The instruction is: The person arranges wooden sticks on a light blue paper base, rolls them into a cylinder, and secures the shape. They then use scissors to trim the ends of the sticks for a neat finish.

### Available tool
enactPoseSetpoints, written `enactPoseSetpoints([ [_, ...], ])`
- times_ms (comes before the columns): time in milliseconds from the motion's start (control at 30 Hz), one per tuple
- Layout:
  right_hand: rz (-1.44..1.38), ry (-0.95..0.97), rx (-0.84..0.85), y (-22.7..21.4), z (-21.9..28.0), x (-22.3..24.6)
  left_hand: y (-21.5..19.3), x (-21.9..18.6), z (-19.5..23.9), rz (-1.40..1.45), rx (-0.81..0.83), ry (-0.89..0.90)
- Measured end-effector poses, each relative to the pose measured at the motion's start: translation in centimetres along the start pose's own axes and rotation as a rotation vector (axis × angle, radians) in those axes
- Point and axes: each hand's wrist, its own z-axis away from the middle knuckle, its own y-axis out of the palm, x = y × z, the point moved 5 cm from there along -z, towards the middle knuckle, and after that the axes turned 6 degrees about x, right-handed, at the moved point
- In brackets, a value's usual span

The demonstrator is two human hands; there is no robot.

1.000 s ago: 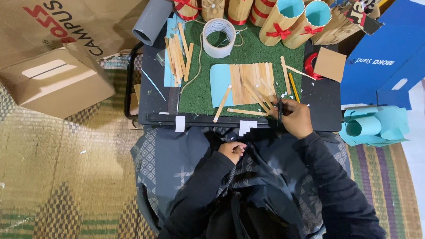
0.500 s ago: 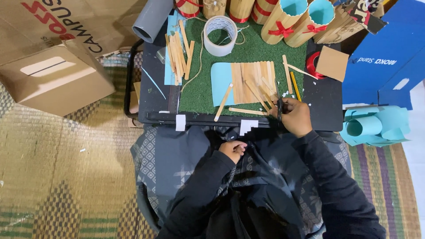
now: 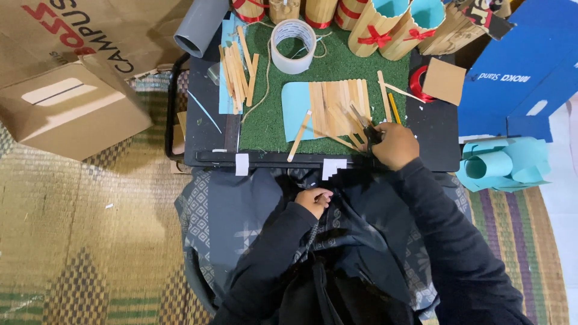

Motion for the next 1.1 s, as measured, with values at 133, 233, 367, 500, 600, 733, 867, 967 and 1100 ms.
enactPoseSetpoints([
  [133,0.032,-0.019,0.037,-1.0,0.8,0.8,-1.3,-2.0,0.7,-0.025,-0.036,0.022],
  [233,-0.059,-0.025,0.048,-0.1,0.6,0.5,-2.3,-3.1,0.8,0.015,-0.070,0.031],
  [367,-0.189,-0.075,0.006,0.1,0.6,0.0,-2.8,-3.8,0.6,0.250,-0.167,0.143],
  [500,-0.362,-0.203,-0.080,0.1,-0.1,-2.6,-2.0,-2.0,-0.8,0.474,-0.190,0.228],
  [600,-0.454,-0.247,-0.046,-1.2,3.6,-0.1,-2.4,-2.4,-0.7,0.558,-0.222,0.204],
  [733,-0.462,-0.239,0.207,-0.3,6.3,0.7,-1.4,-1.0,-2.0,0.645,-0.254,0.174],
  [867,-0.136,-0.222,0.753,3.7,4.6,-1.9,-0.4,-0.3,-2.6,0.733,-0.248,0.157],
  [967,-0.029,-0.201,0.864,5.2,3.2,-2.9,-0.3,-0.5,-2.6,0.748,-0.257,0.161],
  [1100,0.064,-0.230,0.954,6.1,2.1,-1.3,-0.4,-1.4,-2.2,0.730,-0.270,0.120],
])
